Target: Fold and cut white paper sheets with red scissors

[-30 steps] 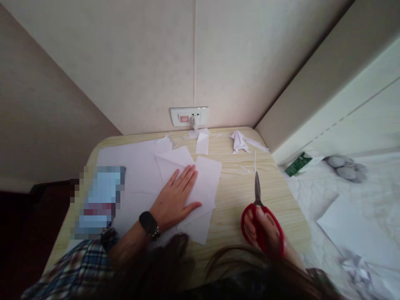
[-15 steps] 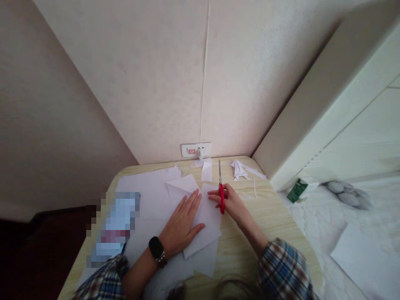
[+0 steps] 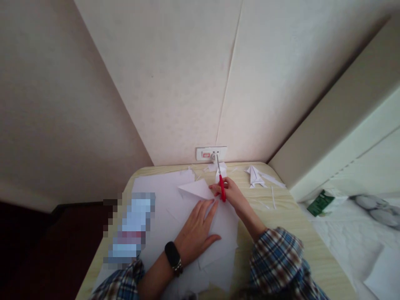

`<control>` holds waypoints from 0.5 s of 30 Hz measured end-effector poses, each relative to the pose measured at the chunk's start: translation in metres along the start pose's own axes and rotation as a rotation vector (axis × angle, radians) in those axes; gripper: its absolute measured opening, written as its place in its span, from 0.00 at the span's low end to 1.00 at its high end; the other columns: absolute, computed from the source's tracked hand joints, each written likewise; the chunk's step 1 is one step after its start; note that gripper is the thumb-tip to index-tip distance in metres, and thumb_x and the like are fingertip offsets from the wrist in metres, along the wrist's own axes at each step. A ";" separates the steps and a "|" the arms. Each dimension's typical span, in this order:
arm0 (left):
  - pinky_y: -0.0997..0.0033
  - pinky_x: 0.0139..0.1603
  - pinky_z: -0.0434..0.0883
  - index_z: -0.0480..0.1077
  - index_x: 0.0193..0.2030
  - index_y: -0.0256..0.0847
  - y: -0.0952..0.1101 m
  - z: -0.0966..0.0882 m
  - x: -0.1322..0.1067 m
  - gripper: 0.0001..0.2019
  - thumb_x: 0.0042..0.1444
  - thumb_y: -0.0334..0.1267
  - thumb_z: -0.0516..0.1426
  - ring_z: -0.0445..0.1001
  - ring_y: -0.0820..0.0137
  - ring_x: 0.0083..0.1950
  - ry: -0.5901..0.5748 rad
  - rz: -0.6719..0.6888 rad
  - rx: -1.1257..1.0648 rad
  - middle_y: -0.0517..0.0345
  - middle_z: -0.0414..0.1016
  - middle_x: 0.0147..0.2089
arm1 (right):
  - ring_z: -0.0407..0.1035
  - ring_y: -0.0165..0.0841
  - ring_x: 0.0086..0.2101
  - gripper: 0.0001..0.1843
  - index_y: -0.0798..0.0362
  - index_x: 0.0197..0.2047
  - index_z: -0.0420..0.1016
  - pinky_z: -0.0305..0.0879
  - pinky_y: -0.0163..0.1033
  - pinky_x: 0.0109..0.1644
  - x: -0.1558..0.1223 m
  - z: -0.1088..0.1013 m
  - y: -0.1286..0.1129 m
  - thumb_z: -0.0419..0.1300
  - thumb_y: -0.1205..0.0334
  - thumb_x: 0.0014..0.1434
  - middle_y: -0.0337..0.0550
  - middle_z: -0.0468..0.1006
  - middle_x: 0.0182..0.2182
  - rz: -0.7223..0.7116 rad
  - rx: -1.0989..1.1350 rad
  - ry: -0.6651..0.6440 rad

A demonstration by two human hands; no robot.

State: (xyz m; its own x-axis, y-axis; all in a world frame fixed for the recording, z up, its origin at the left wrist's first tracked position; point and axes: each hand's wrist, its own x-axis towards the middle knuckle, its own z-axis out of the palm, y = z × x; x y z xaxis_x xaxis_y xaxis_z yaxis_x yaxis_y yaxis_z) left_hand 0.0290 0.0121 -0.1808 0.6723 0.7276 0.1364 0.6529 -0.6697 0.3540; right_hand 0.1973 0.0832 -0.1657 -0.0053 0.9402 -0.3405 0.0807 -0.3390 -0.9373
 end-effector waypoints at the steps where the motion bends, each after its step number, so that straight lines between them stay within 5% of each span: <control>1: 0.44 0.67 0.60 0.42 0.72 0.36 0.000 0.000 0.000 0.42 0.58 0.45 0.60 0.58 0.49 0.70 -0.007 -0.014 -0.016 0.32 0.60 0.68 | 0.73 0.40 0.46 0.18 0.54 0.56 0.69 0.73 0.50 0.48 0.000 -0.001 0.001 0.59 0.58 0.65 0.49 0.73 0.52 -0.001 -0.001 -0.001; 6: 0.44 0.66 0.62 0.45 0.71 0.33 0.000 0.000 0.001 0.42 0.56 0.44 0.62 0.60 0.47 0.68 -0.027 -0.045 -0.069 0.31 0.61 0.66 | 0.74 0.38 0.44 0.17 0.55 0.55 0.70 0.73 0.48 0.46 0.000 -0.005 0.008 0.59 0.58 0.66 0.48 0.74 0.50 -0.041 0.003 0.002; 11: 0.44 0.67 0.61 0.44 0.71 0.35 -0.001 0.000 0.001 0.41 0.56 0.41 0.62 0.58 0.48 0.69 -0.021 -0.044 -0.099 0.33 0.59 0.66 | 0.72 0.30 0.31 0.12 0.57 0.44 0.72 0.72 0.39 0.36 -0.002 -0.007 0.015 0.64 0.59 0.61 0.39 0.76 0.34 -0.109 0.011 -0.053; 15: 0.44 0.67 0.61 0.45 0.70 0.34 -0.001 -0.001 0.001 0.40 0.56 0.38 0.62 0.58 0.49 0.69 -0.012 -0.048 -0.119 0.32 0.59 0.66 | 0.74 0.34 0.39 0.13 0.56 0.50 0.72 0.74 0.44 0.42 -0.002 -0.007 0.016 0.61 0.59 0.64 0.45 0.77 0.44 -0.111 -0.041 -0.097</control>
State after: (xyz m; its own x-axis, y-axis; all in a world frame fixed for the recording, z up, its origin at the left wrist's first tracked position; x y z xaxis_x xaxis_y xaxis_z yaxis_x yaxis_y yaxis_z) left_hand 0.0282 0.0140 -0.1798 0.6457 0.7562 0.1059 0.6390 -0.6111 0.4672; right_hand 0.2054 0.0761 -0.1791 -0.1126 0.9636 -0.2424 0.1144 -0.2297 -0.9665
